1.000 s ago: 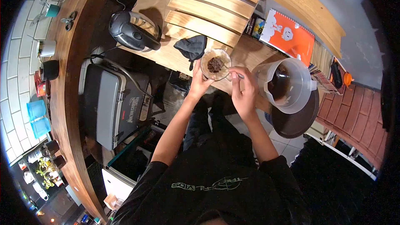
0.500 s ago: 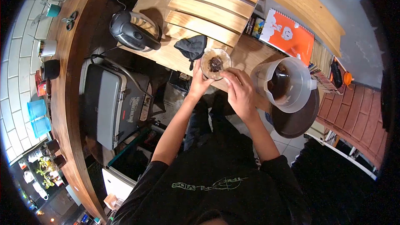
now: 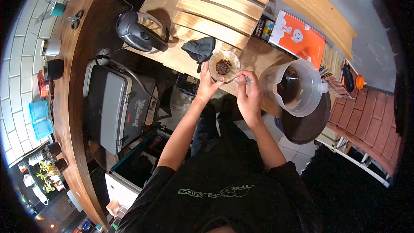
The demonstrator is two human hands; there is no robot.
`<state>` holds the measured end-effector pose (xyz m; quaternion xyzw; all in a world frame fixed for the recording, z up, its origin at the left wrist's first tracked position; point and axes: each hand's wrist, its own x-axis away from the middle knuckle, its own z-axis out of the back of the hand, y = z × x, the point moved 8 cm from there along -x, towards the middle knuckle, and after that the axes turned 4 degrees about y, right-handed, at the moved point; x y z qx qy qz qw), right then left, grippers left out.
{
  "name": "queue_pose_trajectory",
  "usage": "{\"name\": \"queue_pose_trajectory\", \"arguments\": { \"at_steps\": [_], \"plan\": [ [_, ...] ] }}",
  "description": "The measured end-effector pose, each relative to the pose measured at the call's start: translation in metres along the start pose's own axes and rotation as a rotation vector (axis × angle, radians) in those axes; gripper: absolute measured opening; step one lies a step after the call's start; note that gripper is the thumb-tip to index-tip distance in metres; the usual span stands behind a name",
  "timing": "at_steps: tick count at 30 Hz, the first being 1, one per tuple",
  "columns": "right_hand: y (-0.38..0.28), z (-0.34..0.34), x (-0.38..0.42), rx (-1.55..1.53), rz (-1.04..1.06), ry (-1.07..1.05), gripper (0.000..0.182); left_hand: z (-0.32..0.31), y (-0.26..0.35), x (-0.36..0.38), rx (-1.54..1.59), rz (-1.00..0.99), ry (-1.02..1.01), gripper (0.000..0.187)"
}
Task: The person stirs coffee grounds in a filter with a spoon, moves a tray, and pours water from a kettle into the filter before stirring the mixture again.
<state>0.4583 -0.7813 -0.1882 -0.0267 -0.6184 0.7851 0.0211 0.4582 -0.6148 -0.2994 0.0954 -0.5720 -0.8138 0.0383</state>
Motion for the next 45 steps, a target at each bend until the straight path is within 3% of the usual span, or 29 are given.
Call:
{"name": "queue_pose_trajectory", "arguments": {
  "at_steps": [2,5,11,14,17,21,23,26,38,40,43,45],
  "plan": [
    [-0.031,0.005,0.002,0.183,0.291,0.019,0.012,-0.001,0.000,0.000,-0.004,-0.002,-0.002,0.071],
    [-0.047,0.004,0.006,0.274,0.424,-0.061,0.018,-0.004,-0.015,0.004,-0.003,0.030,-0.006,0.073],
    [-0.044,-0.005,0.009,0.350,0.467,-0.206,0.028,-0.004,-0.027,0.007,0.018,0.041,0.013,0.073],
    [-0.040,-0.007,0.006,0.453,0.503,-0.191,0.029,-0.006,-0.012,0.003,-0.026,-0.023,-0.052,0.071],
    [-0.045,-0.004,0.004,0.506,0.546,-0.129,0.026,-0.002,-0.015,0.004,0.008,0.005,0.032,0.069],
    [-0.035,-0.011,0.003,0.569,0.542,-0.130,0.020,-0.003,-0.004,0.001,0.000,-0.052,0.022,0.068],
    [-0.025,-0.008,0.002,0.374,0.383,-0.100,0.016,-0.002,-0.004,0.001,-0.007,-0.055,0.033,0.068],
    [-0.032,0.000,0.002,0.309,0.363,-0.049,0.012,-0.003,-0.005,0.002,-0.011,-0.039,0.008,0.069],
    [-0.048,0.000,0.005,0.476,0.541,-0.086,0.016,-0.002,-0.009,0.003,0.075,0.024,0.009,0.066],
    [-0.045,-0.001,0.004,0.498,0.561,-0.081,0.017,-0.001,-0.002,0.001,0.012,-0.055,0.039,0.064],
    [-0.034,-0.006,0.003,0.480,0.482,-0.129,0.012,-0.002,-0.008,0.003,0.043,-0.035,0.022,0.063],
    [-0.025,-0.005,0.000,0.285,0.350,-0.147,0.011,-0.004,-0.010,0.003,0.058,-0.028,0.013,0.064]
  ]
}}
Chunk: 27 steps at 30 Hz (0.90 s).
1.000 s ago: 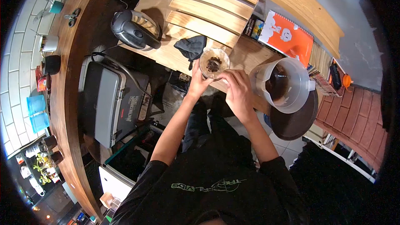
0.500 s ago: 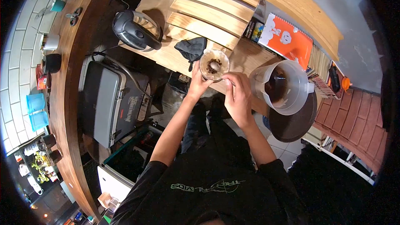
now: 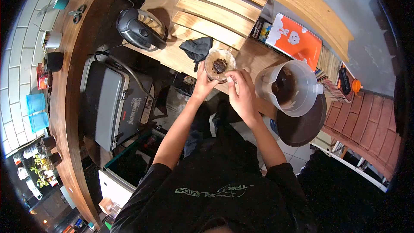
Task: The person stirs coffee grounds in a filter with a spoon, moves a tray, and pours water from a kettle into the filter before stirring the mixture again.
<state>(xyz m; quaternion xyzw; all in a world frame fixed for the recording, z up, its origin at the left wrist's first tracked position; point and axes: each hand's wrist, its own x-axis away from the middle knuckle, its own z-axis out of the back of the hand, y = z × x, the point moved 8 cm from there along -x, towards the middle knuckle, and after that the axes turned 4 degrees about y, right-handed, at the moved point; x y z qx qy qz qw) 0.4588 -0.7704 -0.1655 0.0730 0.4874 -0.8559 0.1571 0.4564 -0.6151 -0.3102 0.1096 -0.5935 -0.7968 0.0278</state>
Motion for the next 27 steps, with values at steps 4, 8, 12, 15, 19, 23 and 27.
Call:
{"name": "queue_pose_trajectory", "arguments": {
  "at_steps": [4,8,12,15,19,23,27],
  "plan": [
    [0.003,0.007,0.000,-0.116,-0.114,0.022,0.010,0.001,-0.002,0.002,-0.005,0.026,-0.029,0.072],
    [-0.001,0.011,0.000,-0.134,-0.107,0.074,0.011,0.002,-0.019,0.001,-0.111,0.011,-0.044,0.079],
    [-0.026,0.018,-0.006,0.031,0.002,0.119,0.011,0.008,-0.002,-0.002,-0.220,-0.084,-0.101,0.082],
    [-0.032,0.014,-0.010,0.063,0.060,0.115,0.011,0.007,0.003,-0.007,-0.258,-0.110,-0.125,0.084],
    [-0.037,0.012,-0.009,0.043,0.024,0.154,0.012,0.005,0.001,-0.007,-0.246,-0.115,-0.154,0.084],
    [-0.032,0.012,-0.008,0.021,-0.026,0.170,0.012,0.007,0.005,-0.009,-0.241,-0.146,-0.104,0.082],
    [-0.026,0.018,-0.004,0.002,-0.093,0.173,0.010,0.005,0.009,-0.011,-0.242,-0.127,-0.125,0.081]
  ]
}}
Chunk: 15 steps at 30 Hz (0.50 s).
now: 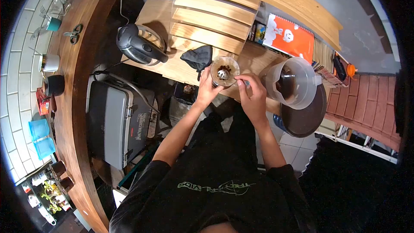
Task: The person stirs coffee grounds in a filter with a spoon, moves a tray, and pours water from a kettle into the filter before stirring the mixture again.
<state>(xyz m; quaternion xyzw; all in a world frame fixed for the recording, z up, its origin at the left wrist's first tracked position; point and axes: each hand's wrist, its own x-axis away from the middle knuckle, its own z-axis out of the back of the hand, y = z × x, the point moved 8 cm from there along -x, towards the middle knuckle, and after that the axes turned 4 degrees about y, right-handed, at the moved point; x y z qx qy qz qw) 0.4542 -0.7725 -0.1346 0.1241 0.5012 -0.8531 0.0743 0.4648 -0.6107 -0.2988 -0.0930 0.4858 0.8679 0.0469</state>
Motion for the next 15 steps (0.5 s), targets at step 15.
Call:
{"name": "queue_pose_trajectory", "arguments": {
  "at_steps": [15],
  "plan": [
    [-0.002,0.005,-0.012,0.038,0.238,-0.273,0.018,-0.003,0.011,0.005,0.069,0.087,0.162,0.075]
  ]
}}
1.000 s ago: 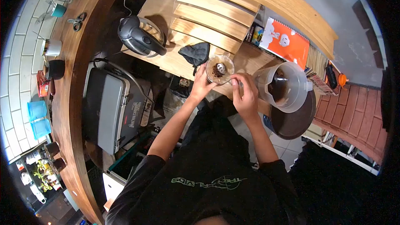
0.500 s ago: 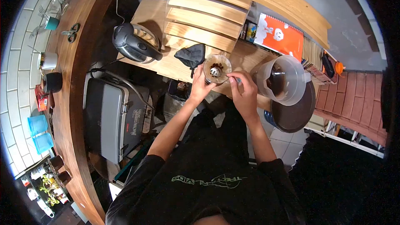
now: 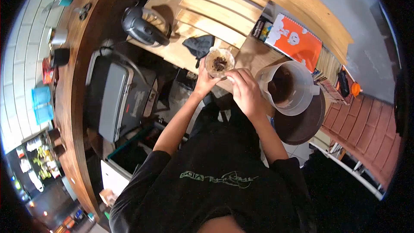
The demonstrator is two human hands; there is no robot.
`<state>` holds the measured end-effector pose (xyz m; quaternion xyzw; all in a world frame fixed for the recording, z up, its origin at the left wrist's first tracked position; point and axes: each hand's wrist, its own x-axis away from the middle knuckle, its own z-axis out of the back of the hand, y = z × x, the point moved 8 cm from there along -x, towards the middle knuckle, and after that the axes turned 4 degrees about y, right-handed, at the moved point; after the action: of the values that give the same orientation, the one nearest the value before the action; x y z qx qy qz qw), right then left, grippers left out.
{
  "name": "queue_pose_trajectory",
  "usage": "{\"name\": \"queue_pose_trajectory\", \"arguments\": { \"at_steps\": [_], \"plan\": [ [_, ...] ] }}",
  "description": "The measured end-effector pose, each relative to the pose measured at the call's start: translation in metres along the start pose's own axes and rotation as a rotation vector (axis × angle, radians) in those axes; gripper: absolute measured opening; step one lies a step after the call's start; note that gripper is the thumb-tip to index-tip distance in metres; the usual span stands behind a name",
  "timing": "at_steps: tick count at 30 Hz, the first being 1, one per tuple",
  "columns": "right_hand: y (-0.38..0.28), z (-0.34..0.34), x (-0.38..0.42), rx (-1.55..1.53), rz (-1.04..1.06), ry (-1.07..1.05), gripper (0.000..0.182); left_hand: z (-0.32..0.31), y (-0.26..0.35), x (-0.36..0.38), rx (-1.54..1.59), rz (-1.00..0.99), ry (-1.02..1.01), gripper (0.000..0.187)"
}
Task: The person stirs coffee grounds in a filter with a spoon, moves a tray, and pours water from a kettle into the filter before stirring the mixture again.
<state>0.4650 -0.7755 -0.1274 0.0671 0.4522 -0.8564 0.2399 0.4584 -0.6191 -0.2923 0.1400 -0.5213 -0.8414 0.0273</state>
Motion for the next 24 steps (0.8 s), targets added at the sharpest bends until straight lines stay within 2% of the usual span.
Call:
{"name": "queue_pose_trajectory", "arguments": {
  "at_steps": [5,11,13,19,22,24],
  "plan": [
    [-0.004,-0.012,0.002,-0.040,0.042,-0.170,0.023,-0.001,-0.001,-0.002,0.153,0.036,0.042,0.079],
    [-0.007,-0.013,-0.014,0.029,0.140,-0.307,0.032,0.006,0.007,0.000,0.150,-0.021,0.107,0.074],
    [-0.015,-0.014,-0.017,0.114,0.250,-0.385,0.023,0.005,0.008,-0.001,0.116,-0.029,0.056,0.074],
    [-0.010,-0.012,-0.043,0.090,0.182,-0.409,0.022,0.006,0.001,0.002,0.079,-0.027,0.055,0.074],
    [-0.009,-0.009,-0.056,0.139,0.215,-0.426,0.015,-0.001,-0.008,0.002,0.097,0.038,-0.016,0.078],
    [-0.003,-0.014,-0.056,0.096,0.178,-0.431,0.017,0.001,-0.001,0.001,0.063,-0.002,0.011,0.078]
  ]
}}
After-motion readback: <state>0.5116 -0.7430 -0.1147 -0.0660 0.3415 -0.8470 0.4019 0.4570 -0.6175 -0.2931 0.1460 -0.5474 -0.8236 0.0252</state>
